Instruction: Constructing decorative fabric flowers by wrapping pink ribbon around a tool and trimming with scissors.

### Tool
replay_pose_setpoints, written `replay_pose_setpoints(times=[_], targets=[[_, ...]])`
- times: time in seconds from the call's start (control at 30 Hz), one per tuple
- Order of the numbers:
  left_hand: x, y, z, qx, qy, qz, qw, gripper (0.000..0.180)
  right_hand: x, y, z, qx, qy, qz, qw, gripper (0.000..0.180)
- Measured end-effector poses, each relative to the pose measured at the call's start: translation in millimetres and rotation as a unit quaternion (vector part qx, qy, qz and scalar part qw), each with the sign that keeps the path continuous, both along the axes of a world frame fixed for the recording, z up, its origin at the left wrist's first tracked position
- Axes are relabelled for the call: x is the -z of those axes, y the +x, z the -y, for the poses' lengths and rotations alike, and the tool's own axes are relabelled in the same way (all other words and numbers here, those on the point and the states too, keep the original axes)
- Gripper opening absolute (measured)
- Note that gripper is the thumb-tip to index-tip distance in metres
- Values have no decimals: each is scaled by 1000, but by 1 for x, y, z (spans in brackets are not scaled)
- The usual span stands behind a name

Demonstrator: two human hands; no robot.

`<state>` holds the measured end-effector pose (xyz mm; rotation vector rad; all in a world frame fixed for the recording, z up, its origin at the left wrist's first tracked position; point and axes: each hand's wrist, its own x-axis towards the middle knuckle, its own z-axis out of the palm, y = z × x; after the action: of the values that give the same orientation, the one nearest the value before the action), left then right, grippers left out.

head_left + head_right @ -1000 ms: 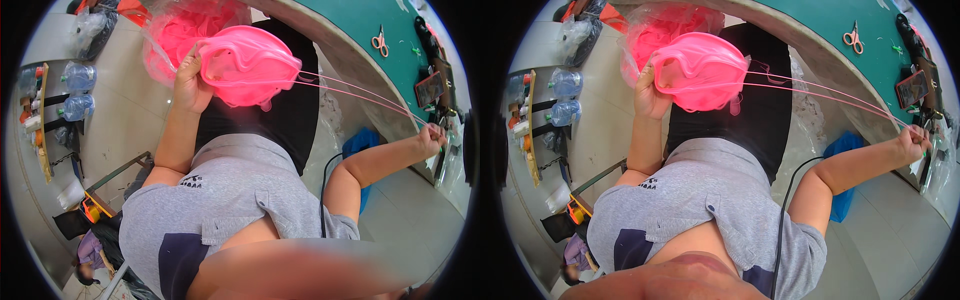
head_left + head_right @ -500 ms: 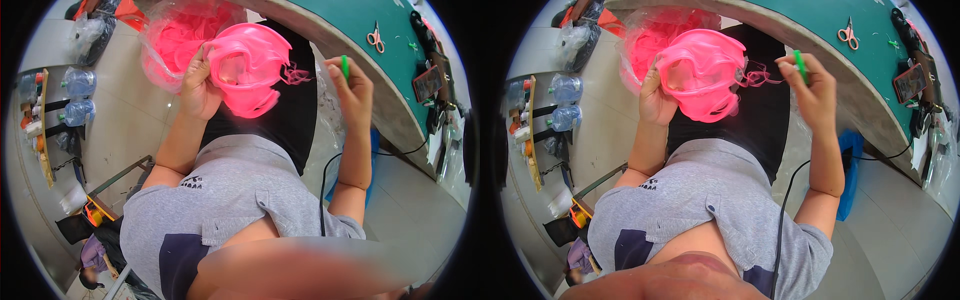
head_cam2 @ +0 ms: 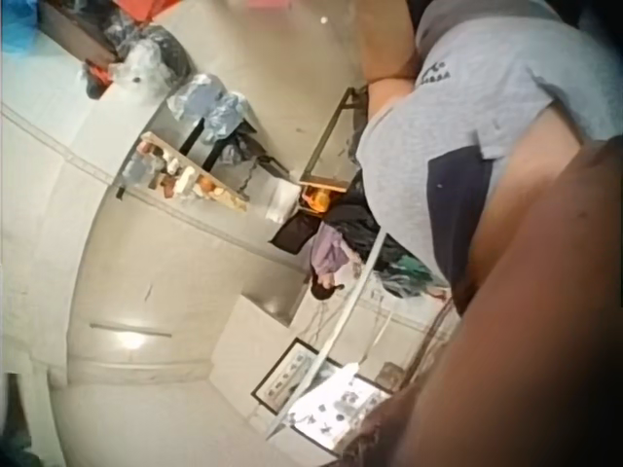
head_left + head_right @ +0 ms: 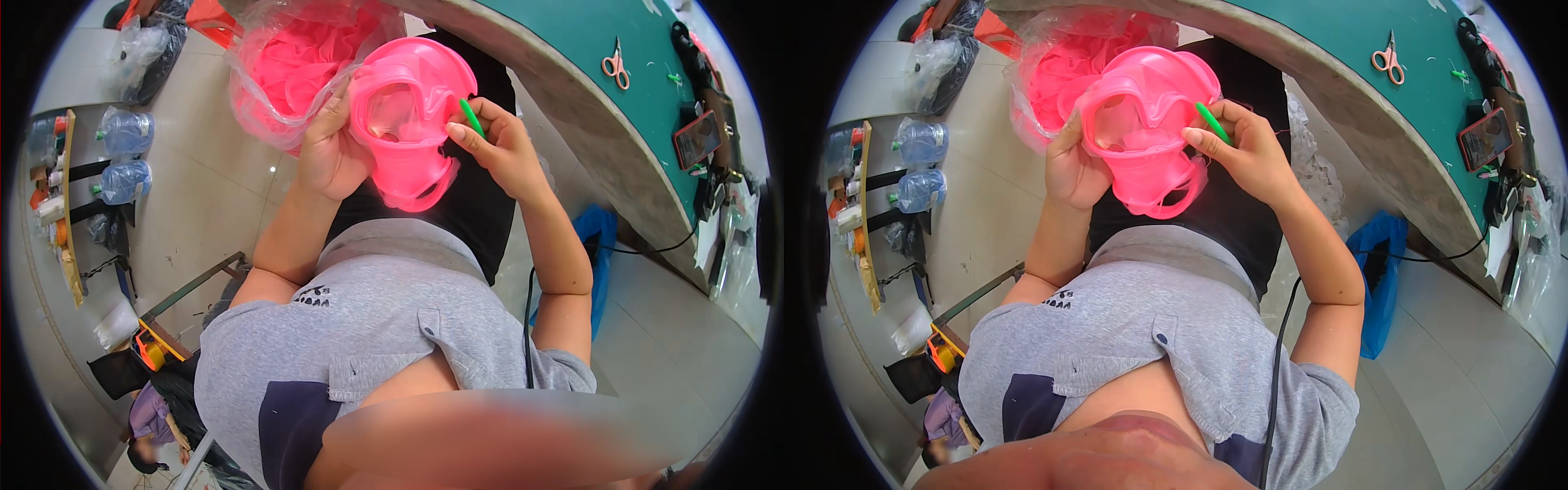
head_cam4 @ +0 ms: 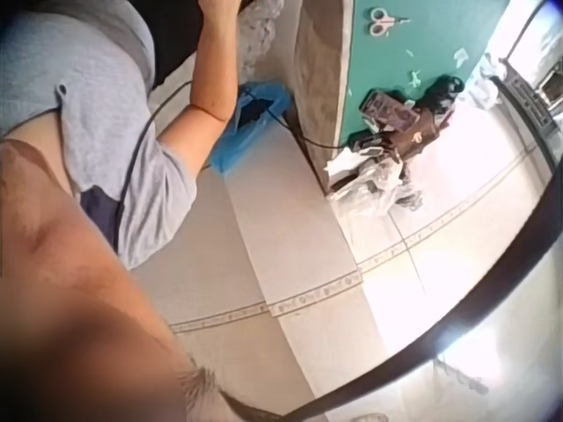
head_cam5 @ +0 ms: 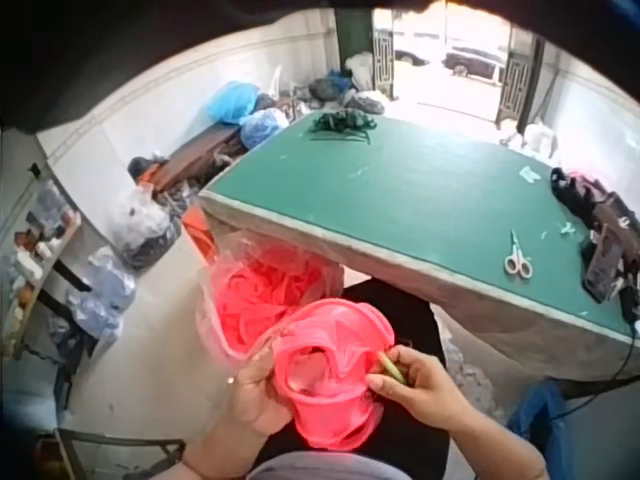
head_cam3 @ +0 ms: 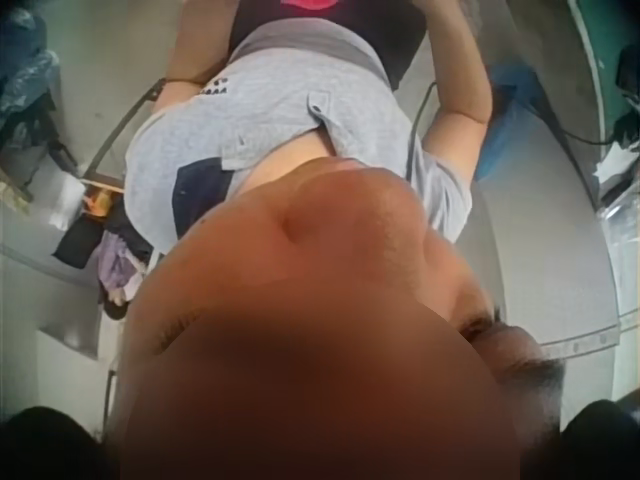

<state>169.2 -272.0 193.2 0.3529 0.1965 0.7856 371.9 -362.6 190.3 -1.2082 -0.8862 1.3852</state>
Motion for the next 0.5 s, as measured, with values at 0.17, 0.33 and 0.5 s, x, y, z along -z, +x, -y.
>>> replay_pose_setpoints(times=[0.17, 0.33, 0.5], targets=[[3, -9, -6, 49, 42, 3, 998, 43, -6, 32, 7, 49, 67, 190, 978, 10], [3, -12, -7, 11, 84, -76, 994, 50, -11, 66, 8, 182, 125, 286, 932, 11], [-3, -19, -7, -2, 83, -83, 993, 50, -14, 102, 9, 332, 159, 323, 872, 15]])
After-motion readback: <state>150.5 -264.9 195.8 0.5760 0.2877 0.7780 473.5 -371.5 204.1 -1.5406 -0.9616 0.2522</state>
